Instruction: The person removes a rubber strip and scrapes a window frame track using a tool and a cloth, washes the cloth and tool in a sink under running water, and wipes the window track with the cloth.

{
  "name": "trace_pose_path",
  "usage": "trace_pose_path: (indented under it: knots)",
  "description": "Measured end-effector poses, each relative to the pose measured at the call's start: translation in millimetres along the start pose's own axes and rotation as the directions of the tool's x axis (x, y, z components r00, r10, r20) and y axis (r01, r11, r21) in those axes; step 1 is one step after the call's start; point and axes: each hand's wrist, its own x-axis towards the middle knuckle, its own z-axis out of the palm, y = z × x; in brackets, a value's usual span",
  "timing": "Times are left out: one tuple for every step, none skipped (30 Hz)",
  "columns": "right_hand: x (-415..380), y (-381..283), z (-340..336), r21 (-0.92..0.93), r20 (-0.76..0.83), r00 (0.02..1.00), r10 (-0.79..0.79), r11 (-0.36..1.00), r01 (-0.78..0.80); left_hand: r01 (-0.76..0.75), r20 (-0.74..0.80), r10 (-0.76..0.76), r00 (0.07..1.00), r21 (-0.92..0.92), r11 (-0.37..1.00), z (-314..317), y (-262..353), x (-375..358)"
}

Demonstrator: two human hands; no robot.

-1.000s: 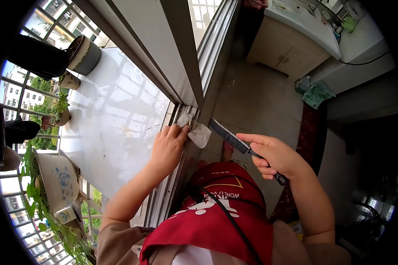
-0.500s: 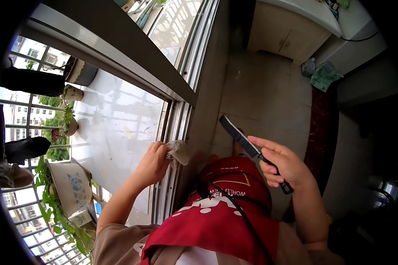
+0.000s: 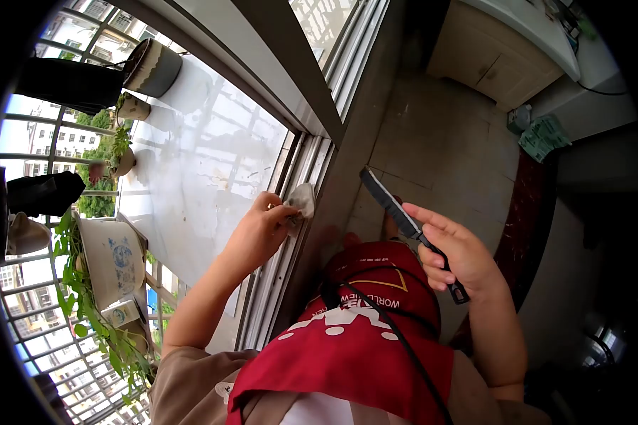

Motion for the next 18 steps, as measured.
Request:
trace_pose_path:
  knots:
    - [0,1,1,0.0,-0.001,1.0,0.014,1.0,-0.014,0.0,0.002,0.0,1.0,-0.001,1.0,2,5,-6]
    - [0,2,1,0.002,-0.003,1.0,0.017,1.0,-0.017,-0.013,0.06,0.005,0.998,0.139,0.99,2,13,-11]
    - [0,4,2,0.016,0.001,1.0,0.006,1.0,-0.006,-0.035,0.119,0.002,0.993,0.278,0.96,3,19,-16]
    - [1,6,3,0.028,0.007,1.0,0.0,1.0,0.0,-0.059,0.134,0.01,0.991,0.371,0.927,7,25,-18]
    - [2,8,6,0.029,0.011,1.0,0.006,1.0,-0.007,-0.052,0.136,0.001,0.991,0.371,0.927,13,24,-20]
    - [4,8,11,0.004,0.023,1.0,0.016,1.0,-0.017,-0.117,0.164,0.038,0.986,0.499,0.859,19,21,-21]
    - [6,10,15,-0.022,0.033,0.999,0.024,0.999,-0.024,-0.181,0.197,0.073,0.978,0.614,0.768,24,20,-21]
    - [7,13,19,-0.056,0.058,0.998,0.022,0.998,-0.018,-0.178,0.194,0.071,0.978,0.614,0.769,25,21,-20]
    - [7,14,23,-0.059,0.062,0.998,0.022,0.998,-0.018,-0.193,0.224,0.06,0.973,0.64,0.743,26,21,-17]
    - [8,16,26,-0.067,0.095,0.995,0.021,0.998,-0.015,-0.21,0.255,0.047,0.966,0.664,0.717,27,23,-17]
    - [7,18,28,-0.074,0.127,0.992,0.019,0.997,-0.01,-0.209,0.254,0.046,0.966,0.665,0.717,32,23,-19]
    - [7,20,30,-0.08,0.133,0.991,0.015,0.997,-0.004,-0.168,0.175,0.057,0.983,0.731,0.661,41,22,-21]
    - [5,21,30,-0.081,0.131,0.991,0.012,0.997,-0.002,-0.121,0.095,0.074,0.993,0.789,0.602,46,22,-21]
    - [3,24,31,-0.082,0.138,0.99,0.002,0.997,0.009,-0.122,0.094,0.078,0.993,0.79,0.6,47,22,-21]
    - [2,26,31,-0.081,0.147,0.989,-0.01,0.996,0.022,-0.102,0.08,0.063,0.995,0.722,0.684,44,18,-21]
    - [-1,27,31,-0.081,0.144,0.989,-0.02,0.996,0.032,-0.08,0.07,0.046,0.996,0.645,0.76,40,15,-20]
    - [-2,29,30,-0.08,0.145,0.989,-0.025,0.996,0.037,-0.082,0.069,0.049,0.996,0.648,0.757,34,12,-20]
    - [-4,30,28,-0.067,0.141,0.989,-0.04,0.997,0.049,0.001,0.036,-0.019,0.999,0.443,0.896,24,9,-20]
